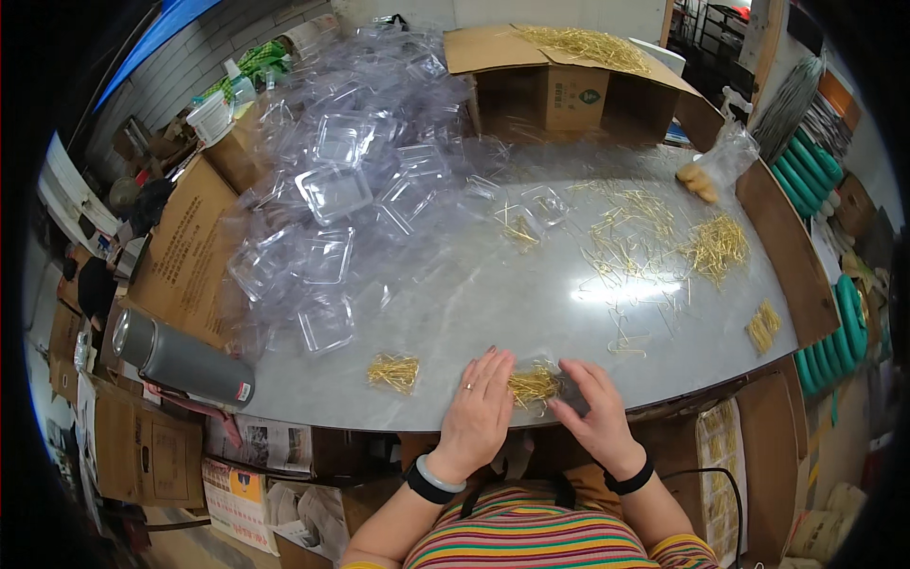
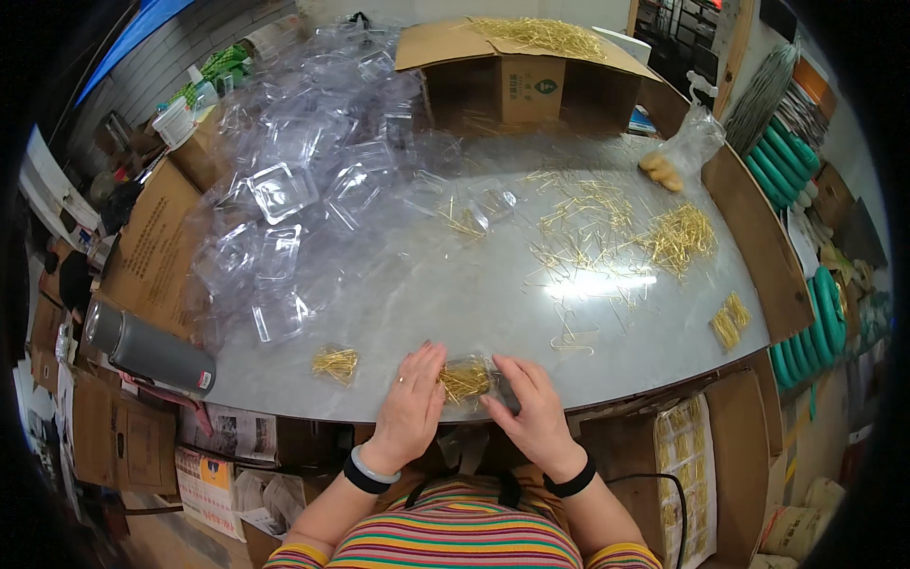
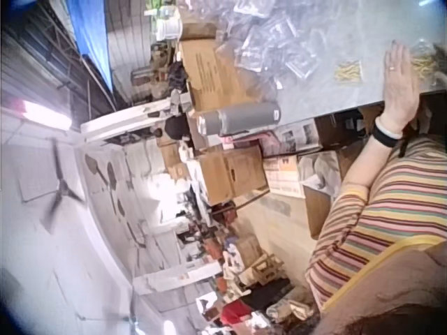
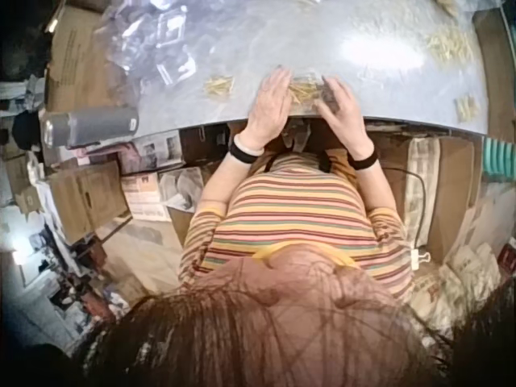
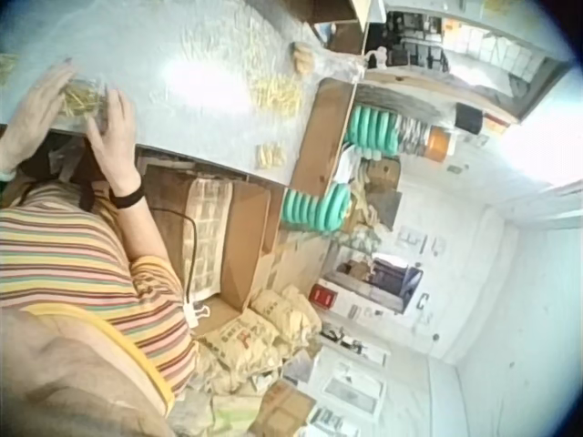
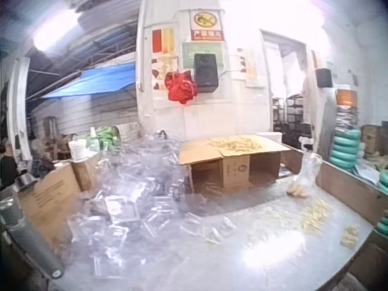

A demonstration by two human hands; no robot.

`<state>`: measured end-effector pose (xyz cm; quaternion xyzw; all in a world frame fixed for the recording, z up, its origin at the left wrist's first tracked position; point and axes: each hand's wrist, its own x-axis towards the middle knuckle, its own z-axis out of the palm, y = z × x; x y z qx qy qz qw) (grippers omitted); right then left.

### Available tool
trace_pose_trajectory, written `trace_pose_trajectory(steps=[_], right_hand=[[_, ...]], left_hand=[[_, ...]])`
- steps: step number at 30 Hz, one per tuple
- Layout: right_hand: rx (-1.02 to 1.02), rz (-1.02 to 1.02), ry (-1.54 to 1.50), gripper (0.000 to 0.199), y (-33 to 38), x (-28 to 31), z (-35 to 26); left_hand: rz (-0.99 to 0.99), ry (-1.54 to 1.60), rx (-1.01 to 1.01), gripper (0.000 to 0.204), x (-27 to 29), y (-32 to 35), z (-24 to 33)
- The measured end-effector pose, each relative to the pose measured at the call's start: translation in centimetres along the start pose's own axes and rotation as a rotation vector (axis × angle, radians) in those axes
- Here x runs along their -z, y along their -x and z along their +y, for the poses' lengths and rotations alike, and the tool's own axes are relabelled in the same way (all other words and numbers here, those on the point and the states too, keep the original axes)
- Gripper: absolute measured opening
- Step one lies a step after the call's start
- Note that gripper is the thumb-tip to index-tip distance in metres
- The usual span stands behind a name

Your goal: Sorting and counting gold-colored U-pins into small plastic containers.

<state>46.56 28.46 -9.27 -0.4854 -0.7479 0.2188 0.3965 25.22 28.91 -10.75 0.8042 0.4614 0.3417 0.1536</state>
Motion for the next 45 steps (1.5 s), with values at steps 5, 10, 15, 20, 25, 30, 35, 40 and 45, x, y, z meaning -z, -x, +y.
trace_pose_trajectory(steps=[5, 10, 15, 20, 25, 30, 35, 40, 45], right_hand=[[-0.111, 0.05, -0.056, 0.042, 0.0, -0.4, 0.0], [-0.125, -0.017, -0.119, 0.034, -0.9, 0.6, 0.1], [-0.128, -0.06, -0.164, 0.026, -1.4, 0.8, 0.7], [-0.155, -0.033, -0.121, 0.02, -2.2, 1.2, 0.1], [-0.011, -0.008, -0.068, 0.023, -2.0, -0.6, -1.1], [0.042, 0.054, 0.084, 0.037, -1.0, -0.9, -2.0], [-0.067, 0.159, 0.054, 0.041, -0.7, -2.0, -0.9], [0.077, 0.308, 0.199, 0.038, 0.3, -3.1, -1.3], [0.094, 0.25, 0.276, 0.045, 0.8, -2.8, -2.0]], left_hand=[[-0.015, -0.044, 0.063, 0.044, -0.6, -0.5, 0.3], [-0.034, 0.022, -0.028, 0.048, 0.5, -0.7, -0.2], [-0.124, -0.078, -0.088, 0.052, 0.7, -0.9, 0.2], [-0.077, -0.099, -0.07, 0.049, 0.0, -0.9, 0.5], [-0.043, -0.089, -0.059, 0.044, -0.4, -0.9, 0.7], [0.029, -0.05, -0.044, 0.039, -0.7, -0.7, 0.5], [0.002, -0.108, -0.054, 0.042, -0.5, -0.6, 0.9], [0.017, -0.205, -0.073, 0.044, -0.8, -0.5, 0.8], [0.036, -0.167, -0.095, 0.046, -1.2, -0.2, 0.4]])
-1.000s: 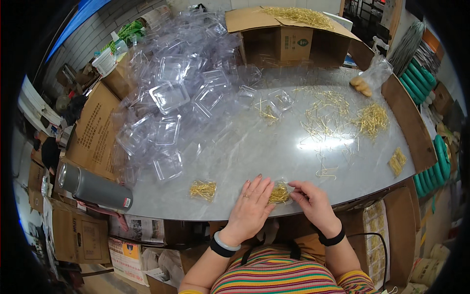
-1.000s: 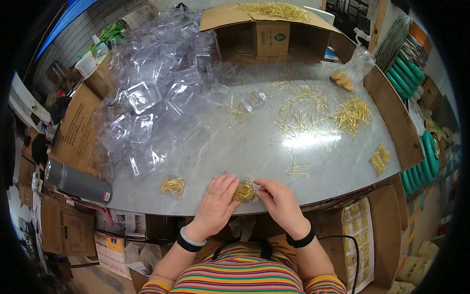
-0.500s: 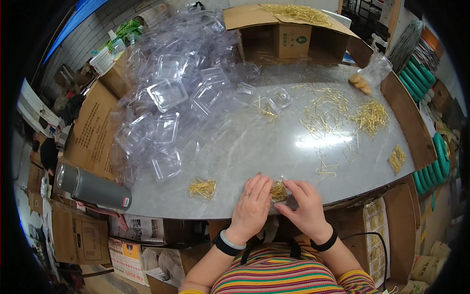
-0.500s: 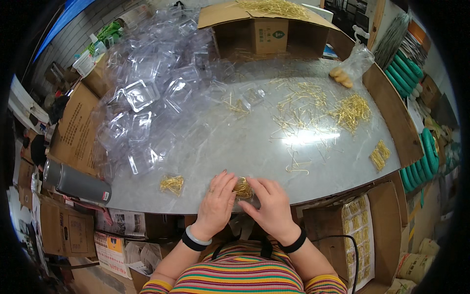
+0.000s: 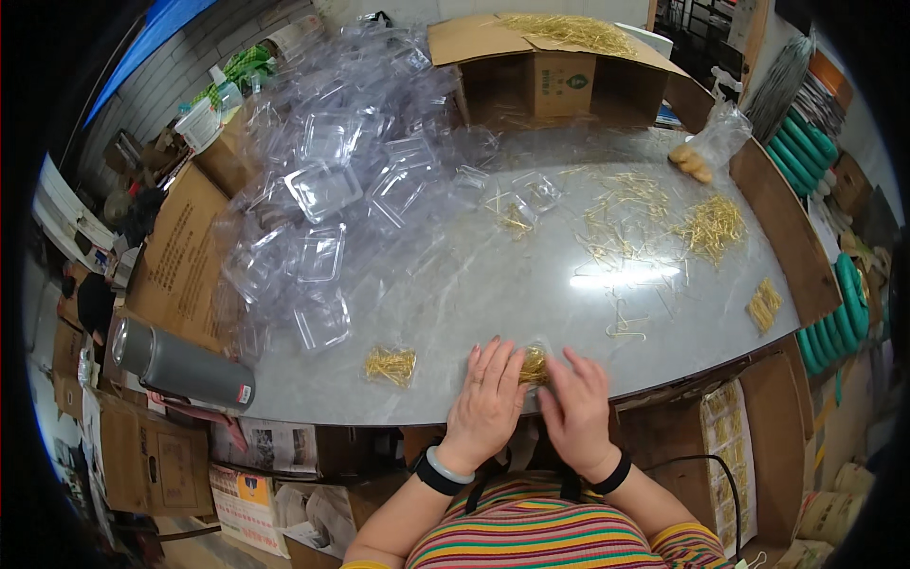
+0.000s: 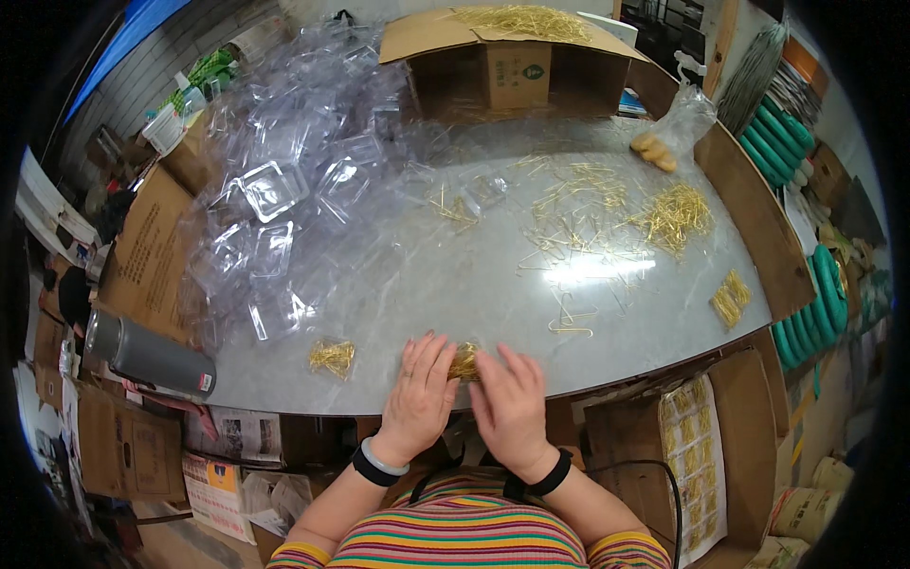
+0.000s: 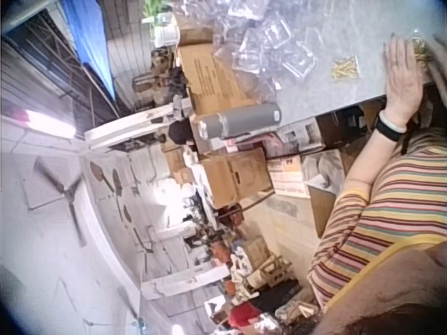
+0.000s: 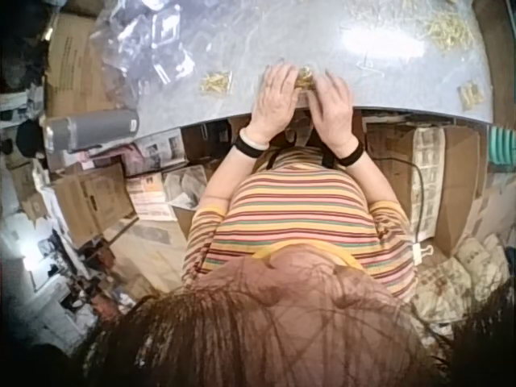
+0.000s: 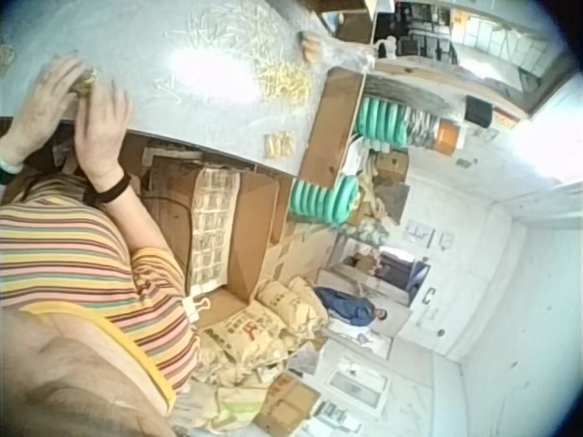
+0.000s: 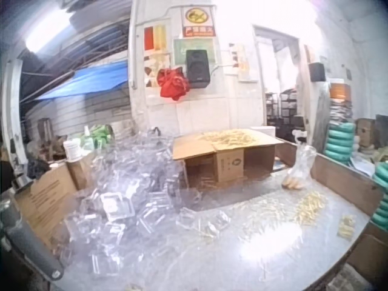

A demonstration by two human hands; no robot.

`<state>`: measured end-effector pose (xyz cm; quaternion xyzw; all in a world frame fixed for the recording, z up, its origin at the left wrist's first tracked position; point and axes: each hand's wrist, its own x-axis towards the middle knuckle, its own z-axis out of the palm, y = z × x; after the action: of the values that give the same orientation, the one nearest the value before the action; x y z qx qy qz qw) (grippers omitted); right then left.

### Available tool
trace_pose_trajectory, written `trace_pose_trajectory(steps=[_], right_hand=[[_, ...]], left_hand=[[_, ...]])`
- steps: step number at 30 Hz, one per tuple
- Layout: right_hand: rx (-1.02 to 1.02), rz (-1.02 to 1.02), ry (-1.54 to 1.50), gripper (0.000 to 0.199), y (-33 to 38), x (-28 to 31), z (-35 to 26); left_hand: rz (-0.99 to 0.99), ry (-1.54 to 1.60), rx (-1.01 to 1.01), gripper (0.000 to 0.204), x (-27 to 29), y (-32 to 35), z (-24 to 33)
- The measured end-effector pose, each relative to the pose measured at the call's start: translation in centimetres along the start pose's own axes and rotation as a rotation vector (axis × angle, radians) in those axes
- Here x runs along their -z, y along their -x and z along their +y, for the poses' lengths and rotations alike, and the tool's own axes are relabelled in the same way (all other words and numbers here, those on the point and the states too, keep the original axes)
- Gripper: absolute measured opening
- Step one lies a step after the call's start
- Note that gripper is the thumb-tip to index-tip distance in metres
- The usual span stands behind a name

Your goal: Sorting and counting gold-colored U-pins into small plastic containers.

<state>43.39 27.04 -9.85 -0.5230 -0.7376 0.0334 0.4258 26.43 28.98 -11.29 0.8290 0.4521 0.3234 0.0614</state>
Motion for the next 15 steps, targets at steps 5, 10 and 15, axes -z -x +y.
trace_pose_trajectory(steps=[5, 10, 15], right_hand=[[-0.023, 0.011, -0.041, 0.045, 0.0, -0.5, 0.0], [-0.043, 0.024, -0.084, 0.044, -0.9, -1.0, 1.3], [-0.052, -0.051, -0.018, 0.042, -0.1, -0.6, 0.2]], left_hand=[[-0.002, 0.009, 0.003, 0.048, -0.1, 0.2, -0.1], [0.007, -0.001, -0.011, 0.048, 0.2, 0.2, 0.1], [0.016, -0.022, -0.006, 0.047, -0.3, 0.5, -0.2]])
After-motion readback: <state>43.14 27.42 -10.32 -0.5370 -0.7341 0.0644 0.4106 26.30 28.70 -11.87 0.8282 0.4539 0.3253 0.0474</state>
